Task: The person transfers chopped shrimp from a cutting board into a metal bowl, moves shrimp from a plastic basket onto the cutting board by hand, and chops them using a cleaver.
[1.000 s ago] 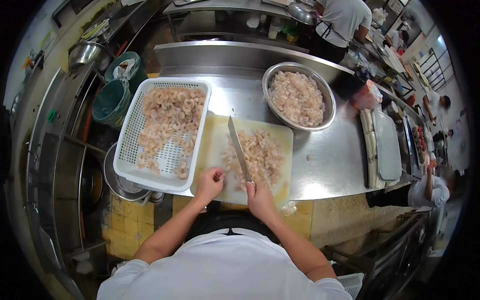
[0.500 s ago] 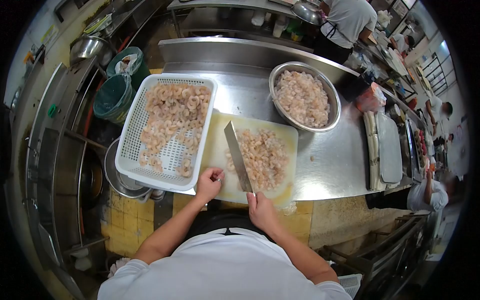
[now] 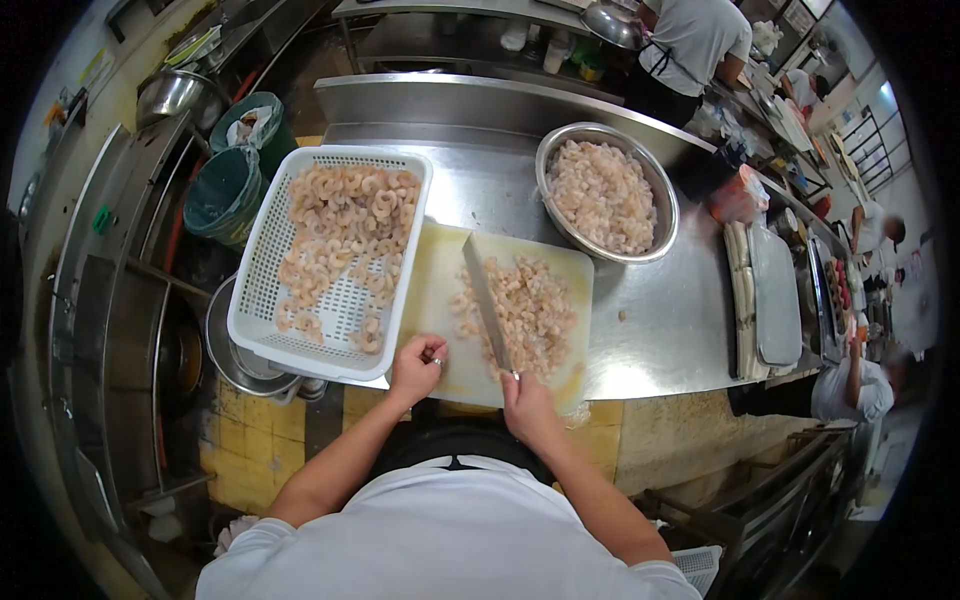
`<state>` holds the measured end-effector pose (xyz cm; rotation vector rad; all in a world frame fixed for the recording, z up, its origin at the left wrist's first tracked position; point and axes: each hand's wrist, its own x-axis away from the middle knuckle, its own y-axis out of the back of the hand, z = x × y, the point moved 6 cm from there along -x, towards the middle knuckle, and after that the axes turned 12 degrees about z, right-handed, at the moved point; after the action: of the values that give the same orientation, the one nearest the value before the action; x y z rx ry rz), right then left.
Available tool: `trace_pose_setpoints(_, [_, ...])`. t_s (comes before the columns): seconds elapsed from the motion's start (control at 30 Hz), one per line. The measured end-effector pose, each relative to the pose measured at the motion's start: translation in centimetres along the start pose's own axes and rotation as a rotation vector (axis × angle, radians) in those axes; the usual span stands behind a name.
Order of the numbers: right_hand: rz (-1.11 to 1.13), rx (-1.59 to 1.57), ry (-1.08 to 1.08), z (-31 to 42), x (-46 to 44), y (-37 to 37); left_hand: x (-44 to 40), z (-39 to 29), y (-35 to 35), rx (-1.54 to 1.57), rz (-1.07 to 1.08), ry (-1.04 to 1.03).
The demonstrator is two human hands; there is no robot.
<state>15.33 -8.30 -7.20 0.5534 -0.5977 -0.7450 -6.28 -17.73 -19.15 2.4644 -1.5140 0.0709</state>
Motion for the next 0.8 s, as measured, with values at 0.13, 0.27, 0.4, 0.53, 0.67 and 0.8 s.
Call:
trace_pose_setpoints(0.13, [0.009,0.029,0.001,-1.9,-2.2,-1.3,0.1,-0.4,0.2,-0.027,-0.002,-0.027])
trace_pose_setpoints(0.27, [0.052,-0.045,-0.028,1.9,0.1,1.8,0.1,-1.2,0.2,-0.069,-0.016,-0.034])
trace_pose_setpoints(0.4, [0.057,0.084,-0.004,-1.3,-0.4,-1.5,0.0,-0.8,0.2,-0.083,-0.017,-0.031])
trace_pose_setpoints(0.53, [0.059,0.027,-0.047,-0.1,-1.1,0.2,0.8,-3.8,0.9,-0.379,-0.176,-0.135])
trace_pose_setpoints(0.67, [0.044,-0.003,-0.08,0.1,-0.1,1.1,-0.3,-5.9,0.7,-0.695,-0.24,-0.162])
trace_pose_setpoints(0.8, [0.03,0.031,-0.032,-2.1,-1.4,-0.4,-2.0,-3.5,-0.6,-0.593,0.153,0.004])
